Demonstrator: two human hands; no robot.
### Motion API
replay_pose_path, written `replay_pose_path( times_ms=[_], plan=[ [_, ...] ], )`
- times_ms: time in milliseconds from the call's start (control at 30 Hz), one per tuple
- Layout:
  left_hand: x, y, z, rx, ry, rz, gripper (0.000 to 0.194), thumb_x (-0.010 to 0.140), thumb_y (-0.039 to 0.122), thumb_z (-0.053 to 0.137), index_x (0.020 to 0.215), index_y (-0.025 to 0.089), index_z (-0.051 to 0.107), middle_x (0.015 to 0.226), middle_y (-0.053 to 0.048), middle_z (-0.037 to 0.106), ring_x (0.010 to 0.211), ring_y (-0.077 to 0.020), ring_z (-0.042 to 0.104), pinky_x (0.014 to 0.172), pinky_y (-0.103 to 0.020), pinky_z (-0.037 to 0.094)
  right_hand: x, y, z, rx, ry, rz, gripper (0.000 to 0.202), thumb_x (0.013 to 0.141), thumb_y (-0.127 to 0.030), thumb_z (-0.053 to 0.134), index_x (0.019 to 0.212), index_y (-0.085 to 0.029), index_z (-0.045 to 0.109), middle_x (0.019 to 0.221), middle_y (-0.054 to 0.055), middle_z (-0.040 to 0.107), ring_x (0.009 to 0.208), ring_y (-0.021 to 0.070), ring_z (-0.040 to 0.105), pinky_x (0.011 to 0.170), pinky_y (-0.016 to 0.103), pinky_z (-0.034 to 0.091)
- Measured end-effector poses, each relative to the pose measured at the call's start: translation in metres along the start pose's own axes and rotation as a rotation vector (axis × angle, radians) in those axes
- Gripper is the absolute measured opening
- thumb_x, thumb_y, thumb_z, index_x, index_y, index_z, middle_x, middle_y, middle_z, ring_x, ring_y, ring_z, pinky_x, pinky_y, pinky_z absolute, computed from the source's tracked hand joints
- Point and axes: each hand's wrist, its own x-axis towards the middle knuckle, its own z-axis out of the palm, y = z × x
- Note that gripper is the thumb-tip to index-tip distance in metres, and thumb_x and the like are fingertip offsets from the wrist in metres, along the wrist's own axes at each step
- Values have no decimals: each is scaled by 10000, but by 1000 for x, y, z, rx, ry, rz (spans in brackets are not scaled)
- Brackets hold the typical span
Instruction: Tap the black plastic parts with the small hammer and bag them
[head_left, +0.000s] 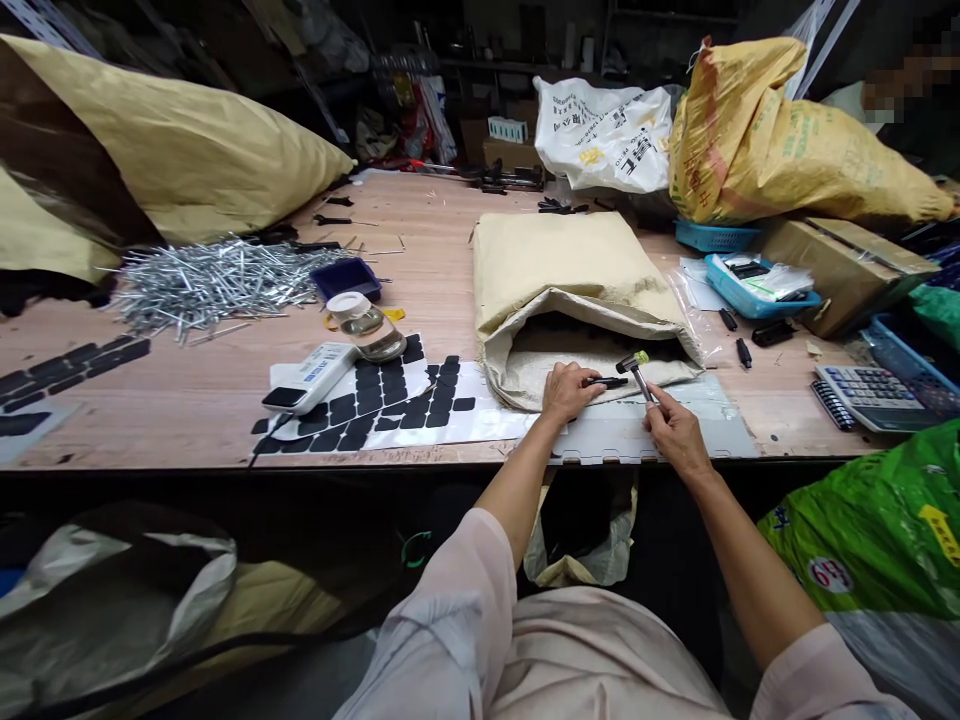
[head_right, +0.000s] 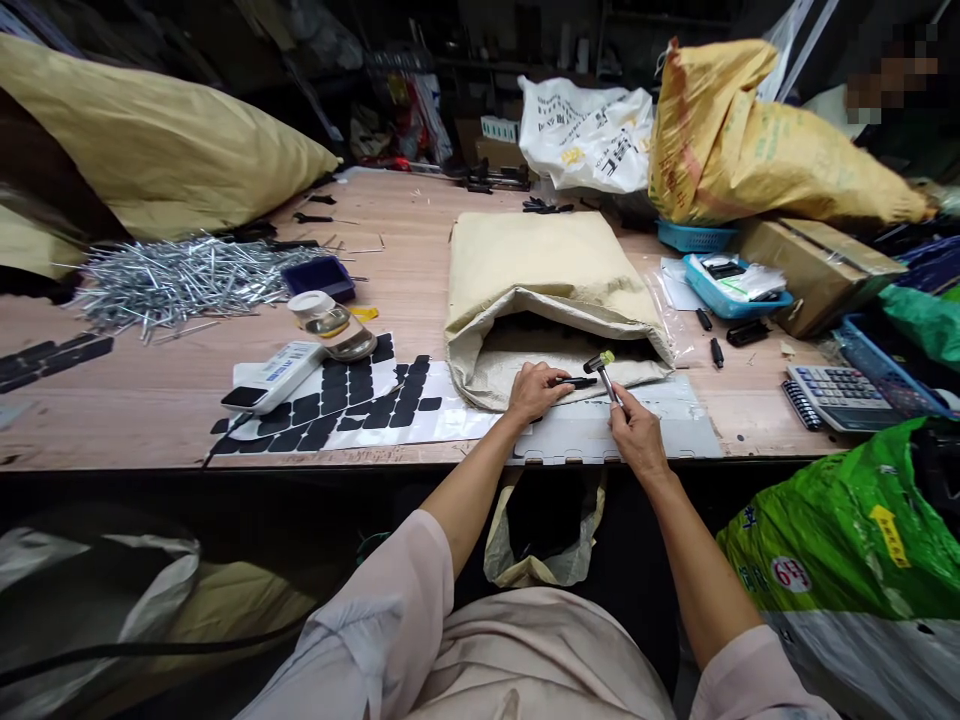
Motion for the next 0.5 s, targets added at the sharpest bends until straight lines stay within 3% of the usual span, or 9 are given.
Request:
replay_pose_path(
  times_ms=[167, 300, 500],
  plan=[
    [0, 0, 0, 6, 11, 3, 267, 859, 424, 703, 1105, 347, 771, 954, -18, 673, 1057, -240, 514, 928, -351, 413, 0, -9, 0, -93, -37, -53, 476, 908, -341, 531, 1351, -245, 674, 984, 61, 792, 865, 224, 735, 834, 335, 561],
    [-1, 3, -2, 7, -3, -7, 260, 861, 413, 690, 1101, 354, 770, 956, -15, 674, 1049, -238, 515, 932, -352, 411, 1, -14, -1, -128, 30, -121, 446, 918, -322, 528, 1334, -280, 683, 1238, 59, 741, 1074, 250, 716, 966, 373, 539],
    [-3, 6, -5, 0, -14, -16, 264, 861, 411, 687, 1107, 363, 770, 952, -15, 673, 1063, -248, 511, 942, -360, 404, 0, -11, -2, -191, -8, -116, 437, 921, -306, 530, 1330, -296, 684, 1253, 46, 735, 1108, 264, 707, 980, 395, 544]
  ],
)
